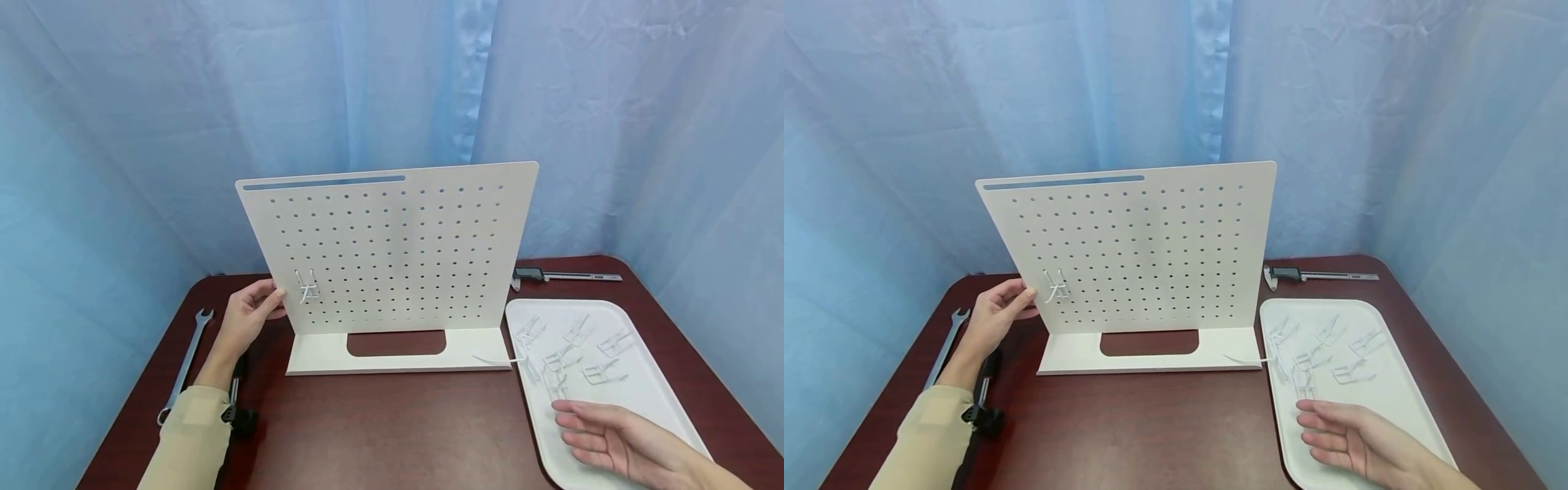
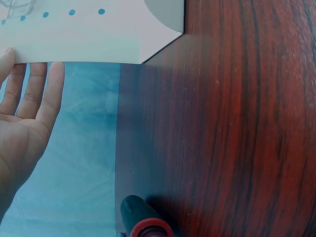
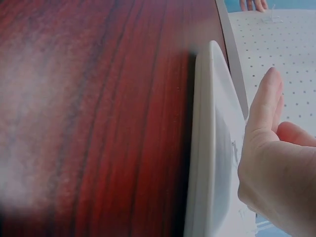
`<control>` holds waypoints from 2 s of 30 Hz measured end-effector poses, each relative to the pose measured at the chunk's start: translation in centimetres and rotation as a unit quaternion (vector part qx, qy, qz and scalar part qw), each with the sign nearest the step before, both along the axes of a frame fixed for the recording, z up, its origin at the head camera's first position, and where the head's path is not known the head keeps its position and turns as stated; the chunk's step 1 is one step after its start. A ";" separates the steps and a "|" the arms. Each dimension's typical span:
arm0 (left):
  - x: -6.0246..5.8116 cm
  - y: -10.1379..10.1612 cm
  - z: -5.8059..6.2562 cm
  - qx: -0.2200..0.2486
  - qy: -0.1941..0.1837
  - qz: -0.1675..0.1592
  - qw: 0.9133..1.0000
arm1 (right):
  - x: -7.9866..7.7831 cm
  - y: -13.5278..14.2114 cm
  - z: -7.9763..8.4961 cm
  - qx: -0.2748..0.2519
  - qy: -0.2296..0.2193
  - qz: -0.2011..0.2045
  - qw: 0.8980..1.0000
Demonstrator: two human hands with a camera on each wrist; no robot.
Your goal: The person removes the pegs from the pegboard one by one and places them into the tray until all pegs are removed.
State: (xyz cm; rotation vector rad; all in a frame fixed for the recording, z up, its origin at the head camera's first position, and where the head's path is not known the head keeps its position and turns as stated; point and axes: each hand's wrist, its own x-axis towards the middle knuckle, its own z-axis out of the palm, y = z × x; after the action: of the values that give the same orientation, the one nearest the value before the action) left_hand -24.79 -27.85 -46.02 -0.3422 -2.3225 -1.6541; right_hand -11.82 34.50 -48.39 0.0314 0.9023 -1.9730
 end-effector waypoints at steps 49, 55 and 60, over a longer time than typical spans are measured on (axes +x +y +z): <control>-0.3 0.1 0.5 0.025 -0.007 -0.008 1.000 | -12.8 -39.9 7.1 -0.020 0.045 -0.095 0.994; -0.3 0.0 0.4 0.025 -0.009 -0.016 1.000 | -12.8 -40.5 7.3 -0.016 0.050 -0.112 0.992; -0.2 0.0 0.2 0.027 -0.003 -0.017 0.999 | -12.8 -41.0 7.5 -0.010 0.055 -0.119 0.991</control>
State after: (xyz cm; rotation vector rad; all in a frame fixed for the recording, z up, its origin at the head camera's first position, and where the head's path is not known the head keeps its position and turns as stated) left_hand -25.00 -27.86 -45.82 -0.3666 -2.2830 -1.7328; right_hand -24.61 -6.48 -40.90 0.0205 0.9868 -2.2231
